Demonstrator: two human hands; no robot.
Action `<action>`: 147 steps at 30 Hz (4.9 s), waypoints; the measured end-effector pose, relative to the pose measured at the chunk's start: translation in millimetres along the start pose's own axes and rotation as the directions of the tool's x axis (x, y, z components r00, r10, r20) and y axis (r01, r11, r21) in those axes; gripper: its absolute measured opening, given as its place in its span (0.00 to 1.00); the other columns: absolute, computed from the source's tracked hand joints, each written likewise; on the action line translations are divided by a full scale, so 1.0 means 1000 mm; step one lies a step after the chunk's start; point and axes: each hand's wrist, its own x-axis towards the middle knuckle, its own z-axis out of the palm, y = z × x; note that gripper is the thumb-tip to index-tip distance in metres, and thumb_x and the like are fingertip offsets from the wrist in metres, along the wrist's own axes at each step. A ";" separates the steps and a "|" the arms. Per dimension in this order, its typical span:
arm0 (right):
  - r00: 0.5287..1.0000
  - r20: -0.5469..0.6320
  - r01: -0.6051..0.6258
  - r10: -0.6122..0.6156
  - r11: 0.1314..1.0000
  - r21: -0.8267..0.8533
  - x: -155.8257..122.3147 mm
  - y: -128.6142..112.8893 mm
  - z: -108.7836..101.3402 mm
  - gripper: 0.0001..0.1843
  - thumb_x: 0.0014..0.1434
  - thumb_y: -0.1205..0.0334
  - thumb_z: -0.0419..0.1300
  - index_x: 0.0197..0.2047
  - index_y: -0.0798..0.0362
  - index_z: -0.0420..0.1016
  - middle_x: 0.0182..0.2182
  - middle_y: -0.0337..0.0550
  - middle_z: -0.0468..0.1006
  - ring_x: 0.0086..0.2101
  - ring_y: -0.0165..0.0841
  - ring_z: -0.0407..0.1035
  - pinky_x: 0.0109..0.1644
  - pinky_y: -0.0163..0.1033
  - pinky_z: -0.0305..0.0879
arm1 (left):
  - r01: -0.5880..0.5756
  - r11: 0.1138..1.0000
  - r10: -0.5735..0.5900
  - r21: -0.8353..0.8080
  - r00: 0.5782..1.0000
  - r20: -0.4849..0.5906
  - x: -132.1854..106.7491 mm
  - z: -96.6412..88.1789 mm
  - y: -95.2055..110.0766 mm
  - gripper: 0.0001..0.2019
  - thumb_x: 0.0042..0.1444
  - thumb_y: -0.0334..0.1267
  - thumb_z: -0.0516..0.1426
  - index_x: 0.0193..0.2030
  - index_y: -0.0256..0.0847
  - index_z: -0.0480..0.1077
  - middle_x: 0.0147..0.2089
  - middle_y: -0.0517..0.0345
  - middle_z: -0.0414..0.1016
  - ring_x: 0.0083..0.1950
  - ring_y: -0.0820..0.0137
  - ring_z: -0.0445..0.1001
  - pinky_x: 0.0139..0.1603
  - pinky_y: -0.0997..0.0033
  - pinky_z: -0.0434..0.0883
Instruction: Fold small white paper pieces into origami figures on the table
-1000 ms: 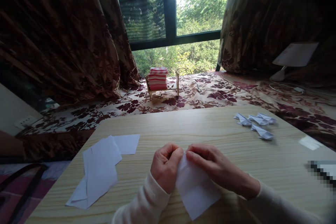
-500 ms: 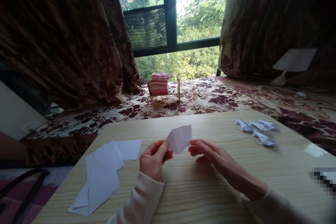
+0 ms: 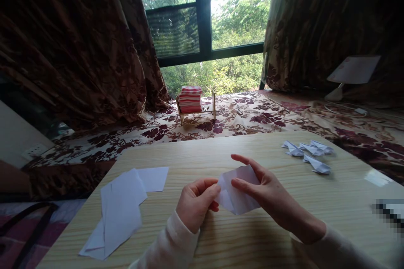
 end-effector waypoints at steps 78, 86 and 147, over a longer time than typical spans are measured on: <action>0.714 0.447 0.661 -0.538 0.309 -0.684 -0.002 0.016 0.000 0.11 0.60 0.69 0.51 0.34 0.50 0.74 0.30 0.43 0.69 0.31 0.32 0.61 0.34 0.35 0.58 | -0.255 0.527 0.402 0.811 0.915 0.027 -0.016 -0.007 -0.012 0.10 0.43 0.29 0.55 0.36 0.37 0.69 0.27 0.58 0.69 0.28 0.68 0.68 0.31 0.66 0.66; 0.747 0.497 0.644 -0.441 0.296 -0.706 0.003 0.022 0.000 0.10 0.57 0.71 0.54 0.34 0.49 0.75 0.30 0.42 0.70 0.32 0.32 0.60 0.33 0.35 0.55 | -0.611 0.093 0.662 0.786 0.628 0.409 -0.022 -0.020 -0.032 0.09 0.56 0.29 0.50 0.36 0.41 0.71 0.39 0.56 0.75 0.38 0.65 0.66 0.36 0.63 0.64; 0.736 0.599 0.671 -0.314 0.230 -0.705 -0.009 0.012 -0.011 0.08 0.57 0.70 0.55 0.32 0.48 0.73 0.34 0.40 0.71 0.36 0.33 0.61 0.40 0.39 0.54 | -0.613 -0.140 0.709 0.778 0.486 0.511 -0.025 -0.015 -0.047 0.13 0.53 0.37 0.50 0.40 0.39 0.73 0.45 0.52 0.76 0.48 0.59 0.67 0.47 0.54 0.59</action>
